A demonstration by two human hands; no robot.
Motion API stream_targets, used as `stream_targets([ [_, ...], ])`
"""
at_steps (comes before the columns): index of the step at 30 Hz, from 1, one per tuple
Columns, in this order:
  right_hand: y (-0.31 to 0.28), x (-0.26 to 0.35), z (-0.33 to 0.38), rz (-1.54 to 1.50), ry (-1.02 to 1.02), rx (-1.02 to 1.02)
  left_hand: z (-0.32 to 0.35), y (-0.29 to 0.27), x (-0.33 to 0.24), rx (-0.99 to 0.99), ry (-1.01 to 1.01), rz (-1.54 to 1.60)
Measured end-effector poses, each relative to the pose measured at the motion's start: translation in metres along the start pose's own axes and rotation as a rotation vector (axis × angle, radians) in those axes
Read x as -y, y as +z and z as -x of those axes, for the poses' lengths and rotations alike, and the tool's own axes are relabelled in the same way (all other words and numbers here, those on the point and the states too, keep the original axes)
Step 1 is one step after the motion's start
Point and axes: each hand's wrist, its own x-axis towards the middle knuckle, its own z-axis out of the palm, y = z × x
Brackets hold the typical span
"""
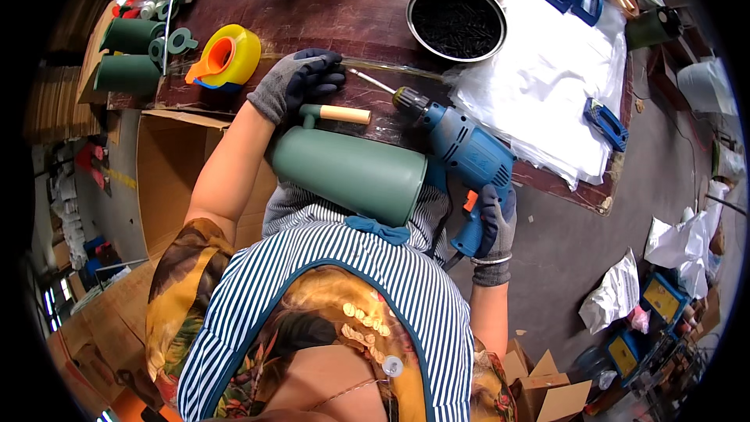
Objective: The person assembles multiple green plastic sprayers by attaching a wooden handle and a screw with a drill, then placing each completed sprayer into a plastic bag and then into a cardboard box.
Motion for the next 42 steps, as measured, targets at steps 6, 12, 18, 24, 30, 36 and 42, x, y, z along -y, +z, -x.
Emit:
stream_targets([
  [6, 0.030, 0.007, 0.003, 0.027, -0.016, -0.080, -0.003, -0.001, -0.010, 0.014, -0.129, 0.061],
  [12, 0.040, 0.016, 0.007, 0.001, 0.014, -0.109, -0.008, 0.003, -0.008, 0.022, -0.182, 0.091],
  [18, 0.033, 0.012, 0.007, 0.038, 0.000, -0.084, -0.011, 0.007, -0.003, 0.090, 0.061, -0.136],
  [24, 0.023, 0.000, 0.000, -0.011, 0.012, -0.032, -0.003, 0.019, -0.007, 0.047, 0.061, -0.198],
  [30, 0.012, 0.014, 0.004, -0.358, 0.211, 0.018, 0.039, 0.003, 0.011, -0.191, 0.561, -0.971],
  [36, -0.048, 0.056, 0.006, -0.203, 0.309, 0.001, 0.068, -0.010, 0.024, 0.026, 0.616, -1.284],
  [42, -0.061, 0.085, -0.002, -0.025, 0.378, 0.093, 0.068, -0.001, 0.033, 0.131, 0.507, -0.690],
])
